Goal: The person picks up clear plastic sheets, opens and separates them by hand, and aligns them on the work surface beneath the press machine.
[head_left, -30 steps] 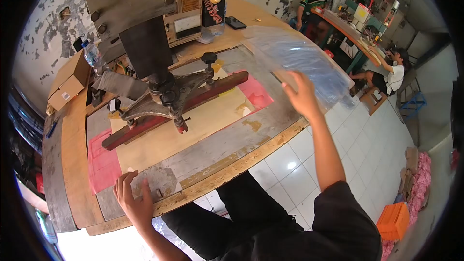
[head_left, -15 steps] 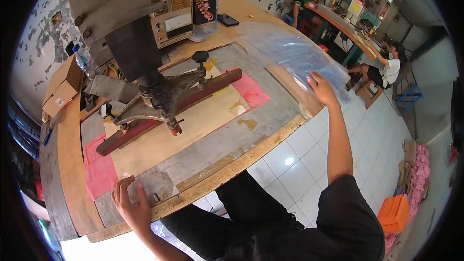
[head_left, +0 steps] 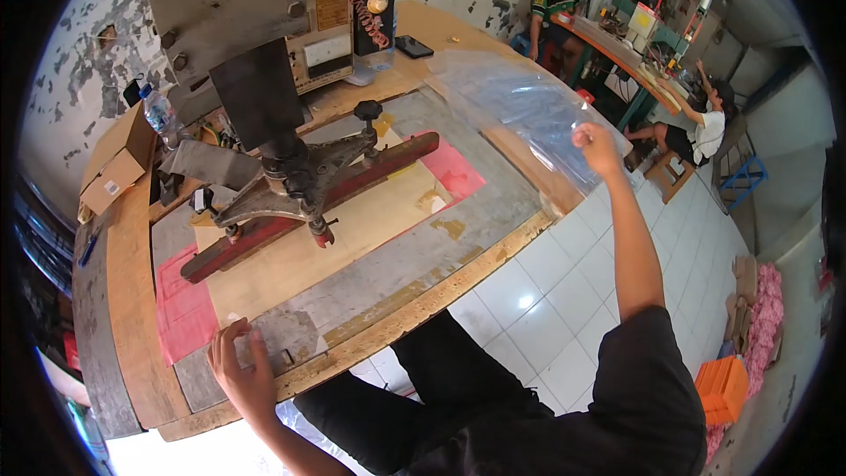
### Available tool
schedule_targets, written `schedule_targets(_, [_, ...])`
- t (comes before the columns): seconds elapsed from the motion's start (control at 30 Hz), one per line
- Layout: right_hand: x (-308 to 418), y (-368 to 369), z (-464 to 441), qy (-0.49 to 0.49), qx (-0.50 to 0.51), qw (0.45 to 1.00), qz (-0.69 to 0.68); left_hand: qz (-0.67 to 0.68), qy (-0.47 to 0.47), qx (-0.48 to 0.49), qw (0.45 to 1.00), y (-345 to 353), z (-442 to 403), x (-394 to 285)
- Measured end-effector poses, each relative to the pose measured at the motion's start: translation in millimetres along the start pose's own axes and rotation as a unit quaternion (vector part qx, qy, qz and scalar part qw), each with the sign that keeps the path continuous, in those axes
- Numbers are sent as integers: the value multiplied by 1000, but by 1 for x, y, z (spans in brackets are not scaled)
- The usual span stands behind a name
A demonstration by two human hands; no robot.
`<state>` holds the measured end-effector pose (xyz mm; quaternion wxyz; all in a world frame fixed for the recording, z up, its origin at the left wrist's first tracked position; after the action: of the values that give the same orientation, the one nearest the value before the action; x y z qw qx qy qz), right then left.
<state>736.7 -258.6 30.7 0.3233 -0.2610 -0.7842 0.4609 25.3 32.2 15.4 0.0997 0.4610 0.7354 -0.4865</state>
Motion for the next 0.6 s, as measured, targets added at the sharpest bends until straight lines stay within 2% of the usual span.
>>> schedule_targets(0.07, [47,-66,19,-61,-176,980,-67,-4,16,-8,1000,-2,1,-1])
schedule_targets(0.1, [48,-80,19,-4,-162,966,-203,-4,14,-8,1000,-2,1,-1])
schedule_targets(0.13, [47,-98,18,-37,-170,953,-247,2,14,0,1000,-3,1,-1])
schedule_targets(0.17, [69,-120,31,24,-209,915,-345,9,14,8,1000,-3,0,-1])
schedule_targets(0.2, [84,-146,40,51,-236,909,-340,9,16,8,1000,-2,0,-1])
schedule_targets(0.3, [95,-193,54,10,-280,817,-504,7,27,1,1000,-2,0,-1])
schedule_targets(0.33, [95,-204,58,7,-281,817,-504,9,32,4,999,-2,0,-2])
schedule_targets(0.4, [105,-224,68,-93,-259,754,-597,11,35,5,999,-3,1,-3])
schedule_targets(0.43, [111,-232,74,-95,-258,753,-597,16,35,0,999,-3,0,-4])
schedule_targets(0.5, [137,-244,92,-157,-215,711,-650,17,35,-4,999,-5,2,-4])
schedule_targets(0.6, [173,-257,117,-191,-180,692,-672,21,30,3,999,-4,1,-2])
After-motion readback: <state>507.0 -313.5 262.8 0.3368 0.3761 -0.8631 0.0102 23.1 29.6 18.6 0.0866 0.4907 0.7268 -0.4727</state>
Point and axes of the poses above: each hand's wrist, its own z-axis away from the middle knuckle, its own y-axis out of the palm, x = y × z, the point moved 4 cm from there along -z, towards the middle knuckle, and after that the axes turned 6 degrees about z, right-handed, at the moved point
